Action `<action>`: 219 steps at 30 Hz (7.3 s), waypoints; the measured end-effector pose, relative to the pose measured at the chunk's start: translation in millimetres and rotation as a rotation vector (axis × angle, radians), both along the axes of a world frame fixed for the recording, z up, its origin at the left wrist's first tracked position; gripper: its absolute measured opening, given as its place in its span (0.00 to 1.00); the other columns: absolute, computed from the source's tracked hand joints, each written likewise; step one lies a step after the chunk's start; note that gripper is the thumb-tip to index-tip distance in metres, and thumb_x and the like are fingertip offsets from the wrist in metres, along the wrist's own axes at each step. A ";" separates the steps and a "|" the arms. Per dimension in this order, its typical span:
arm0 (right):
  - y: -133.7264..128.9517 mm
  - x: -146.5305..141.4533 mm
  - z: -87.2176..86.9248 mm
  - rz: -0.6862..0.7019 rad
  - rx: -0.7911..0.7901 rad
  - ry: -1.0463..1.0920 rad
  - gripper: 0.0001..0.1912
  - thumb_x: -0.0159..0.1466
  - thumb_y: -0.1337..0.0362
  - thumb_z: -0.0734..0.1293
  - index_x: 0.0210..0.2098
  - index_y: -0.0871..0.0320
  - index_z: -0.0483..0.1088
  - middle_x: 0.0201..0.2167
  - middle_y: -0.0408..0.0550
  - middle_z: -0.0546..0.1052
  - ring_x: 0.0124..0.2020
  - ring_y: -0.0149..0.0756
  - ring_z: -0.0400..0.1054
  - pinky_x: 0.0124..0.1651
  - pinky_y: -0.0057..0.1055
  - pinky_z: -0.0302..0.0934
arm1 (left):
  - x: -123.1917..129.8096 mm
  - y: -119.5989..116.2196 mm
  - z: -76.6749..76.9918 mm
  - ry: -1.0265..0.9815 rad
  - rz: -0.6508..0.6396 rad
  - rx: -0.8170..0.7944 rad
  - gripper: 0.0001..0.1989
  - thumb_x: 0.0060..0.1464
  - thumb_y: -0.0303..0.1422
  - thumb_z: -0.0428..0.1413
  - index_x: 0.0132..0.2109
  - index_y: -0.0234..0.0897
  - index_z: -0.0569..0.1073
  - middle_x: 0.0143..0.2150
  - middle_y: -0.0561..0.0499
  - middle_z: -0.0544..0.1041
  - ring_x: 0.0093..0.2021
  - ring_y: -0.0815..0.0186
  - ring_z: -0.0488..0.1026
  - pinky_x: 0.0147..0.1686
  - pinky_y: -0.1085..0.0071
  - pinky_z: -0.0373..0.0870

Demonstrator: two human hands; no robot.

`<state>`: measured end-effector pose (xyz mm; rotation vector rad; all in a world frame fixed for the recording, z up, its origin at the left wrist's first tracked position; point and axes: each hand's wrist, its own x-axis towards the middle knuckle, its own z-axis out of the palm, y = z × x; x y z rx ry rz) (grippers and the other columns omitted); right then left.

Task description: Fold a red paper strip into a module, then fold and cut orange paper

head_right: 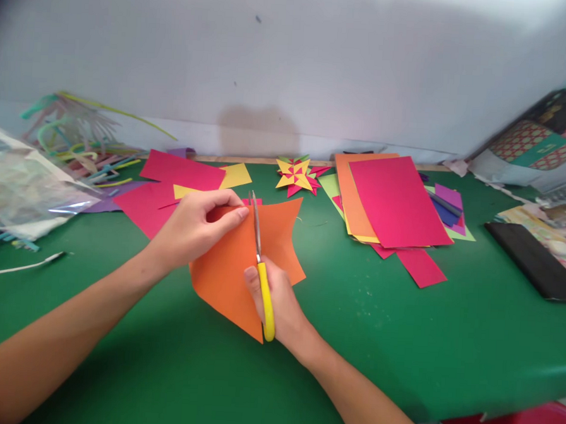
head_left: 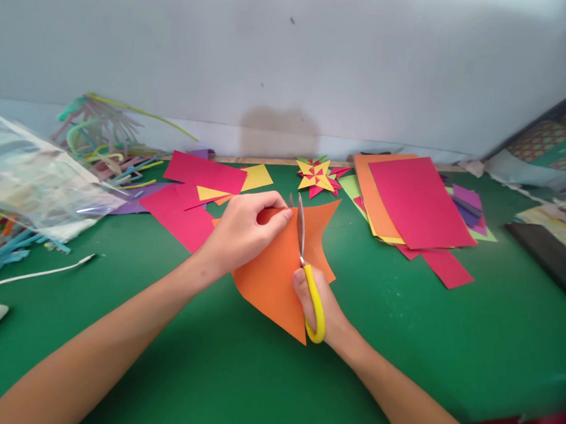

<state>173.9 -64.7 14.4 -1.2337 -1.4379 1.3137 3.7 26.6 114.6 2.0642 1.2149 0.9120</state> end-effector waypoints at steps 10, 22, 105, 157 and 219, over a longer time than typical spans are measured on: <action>1.6 -0.5 -0.6 -0.017 0.007 0.012 0.26 0.72 0.38 0.60 0.32 0.54 0.59 0.25 0.37 0.57 0.24 0.29 0.47 0.25 0.29 0.46 | -0.3 -0.3 0.0 -0.001 -0.005 -0.020 0.10 0.63 0.32 0.55 0.33 0.36 0.76 0.30 0.53 0.78 0.32 0.67 0.71 0.33 0.69 0.63; 2.5 1.1 2.2 -0.007 0.024 -0.013 0.25 0.73 0.40 0.59 0.32 0.54 0.58 0.25 0.37 0.55 0.24 0.29 0.45 0.25 0.28 0.46 | -1.7 0.8 1.1 0.009 -0.021 -0.014 0.11 0.63 0.32 0.55 0.32 0.35 0.75 0.30 0.53 0.77 0.31 0.68 0.69 0.33 0.70 0.61; 6.3 3.6 10.3 -0.066 0.057 -0.105 0.31 0.68 0.33 0.60 0.28 0.53 0.55 0.23 0.36 0.54 0.23 0.28 0.45 0.24 0.28 0.45 | 2.6 -3.0 -1.0 0.047 -0.022 0.002 0.11 0.63 0.33 0.54 0.32 0.37 0.75 0.29 0.53 0.77 0.31 0.66 0.70 0.32 0.69 0.61; 4.3 8.2 2.6 -0.033 0.066 -0.104 0.26 0.73 0.40 0.60 0.30 0.53 0.56 0.23 0.36 0.54 0.23 0.28 0.45 0.24 0.28 0.42 | 4.7 -3.1 -6.9 0.044 -0.060 0.001 0.11 0.63 0.32 0.55 0.32 0.36 0.76 0.27 0.55 0.75 0.29 0.69 0.68 0.31 0.70 0.60; 60.3 83.0 6.9 -0.381 0.200 -0.001 0.13 0.59 0.59 0.77 0.36 0.55 0.71 0.35 0.46 0.78 0.36 0.37 0.73 0.43 0.37 0.70 | -61.9 34.4 -37.9 -0.019 -0.138 -0.222 0.18 0.61 0.42 0.60 0.55 0.43 0.76 0.32 0.53 0.74 0.30 0.67 0.71 0.28 0.73 0.68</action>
